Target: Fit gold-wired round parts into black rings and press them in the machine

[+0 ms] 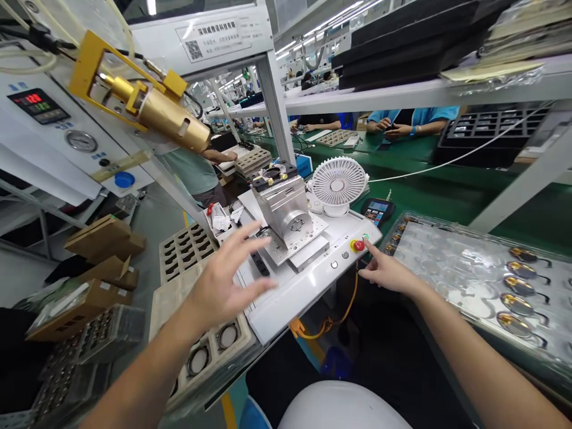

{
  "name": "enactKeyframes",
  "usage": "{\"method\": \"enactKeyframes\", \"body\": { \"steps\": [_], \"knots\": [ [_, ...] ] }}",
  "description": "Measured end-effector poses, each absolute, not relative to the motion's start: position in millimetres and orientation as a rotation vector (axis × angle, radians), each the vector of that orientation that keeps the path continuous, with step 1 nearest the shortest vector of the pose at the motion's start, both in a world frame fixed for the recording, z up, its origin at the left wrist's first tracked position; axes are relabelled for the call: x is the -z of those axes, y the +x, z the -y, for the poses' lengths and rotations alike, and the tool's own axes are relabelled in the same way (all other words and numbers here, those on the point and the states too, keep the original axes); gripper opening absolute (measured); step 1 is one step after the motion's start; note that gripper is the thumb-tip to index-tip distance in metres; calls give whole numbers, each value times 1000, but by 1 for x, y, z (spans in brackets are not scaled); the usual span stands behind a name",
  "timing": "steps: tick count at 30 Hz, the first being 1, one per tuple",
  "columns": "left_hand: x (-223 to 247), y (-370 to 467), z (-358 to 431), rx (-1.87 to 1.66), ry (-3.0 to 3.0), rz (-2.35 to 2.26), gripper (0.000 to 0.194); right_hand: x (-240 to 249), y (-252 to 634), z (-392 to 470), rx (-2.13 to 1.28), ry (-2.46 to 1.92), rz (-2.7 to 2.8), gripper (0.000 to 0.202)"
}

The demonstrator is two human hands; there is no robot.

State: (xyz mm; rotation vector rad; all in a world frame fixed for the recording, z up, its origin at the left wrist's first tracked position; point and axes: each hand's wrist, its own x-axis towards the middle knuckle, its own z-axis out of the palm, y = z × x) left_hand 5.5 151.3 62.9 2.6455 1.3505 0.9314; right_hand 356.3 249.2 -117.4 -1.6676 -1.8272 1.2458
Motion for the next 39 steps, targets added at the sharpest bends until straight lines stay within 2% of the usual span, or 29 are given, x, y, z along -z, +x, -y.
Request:
{"method": "enactKeyframes", "body": {
  "steps": [5, 9, 11, 15, 20, 24, 26, 29, 30, 34, 37, 39],
  "knots": [
    [15, 11, -77, -868, 2215, -1217, 50, 112, 357, -258, -1270, -1745, 1706, 99],
    [99, 48, -63, -926, 1624, -1283, 32, 120, 350, -227, -1196, -1595, 1666, 82],
    [138, 70, -61, -1056, 1231, -1182, 38, 132, 339, -193, -1249, -1315, 1692, 76],
    [182, 101, -62, -1144, 807, -885, 61, 162, 307, -125, -1333, -849, 1691, 85],
    [191, 109, -72, -1114, 727, -799, 59, 179, 290, -97, -1069, -849, 1674, 78],
    [194, 109, -76, -1099, 675, -869, 55, 159, 316, -111, -949, -854, 1926, 76],
    [194, 105, -74, -1101, 655, -913, 52, 139, 350, -131, -868, -1073, 2042, 68],
    [195, 96, -69, -1109, 641, -953, 51, 105, 427, -177, -551, -1935, 1854, 32],
    [195, 92, -67, -1113, 642, -965, 50, 95, 456, -194, -467, -2097, 1765, 25],
    [193, 87, -61, -1083, 692, -1019, 50, 71, 548, -245, -313, -2429, 1578, 20],
    [188, 92, -59, -1073, 716, -1053, 49, 70, 580, -258, -355, -2522, 1599, 10],
    [185, 96, -58, -1101, 721, -1064, 48, 72, 588, -261, -388, -2522, 1648, 10]
  ]
}}
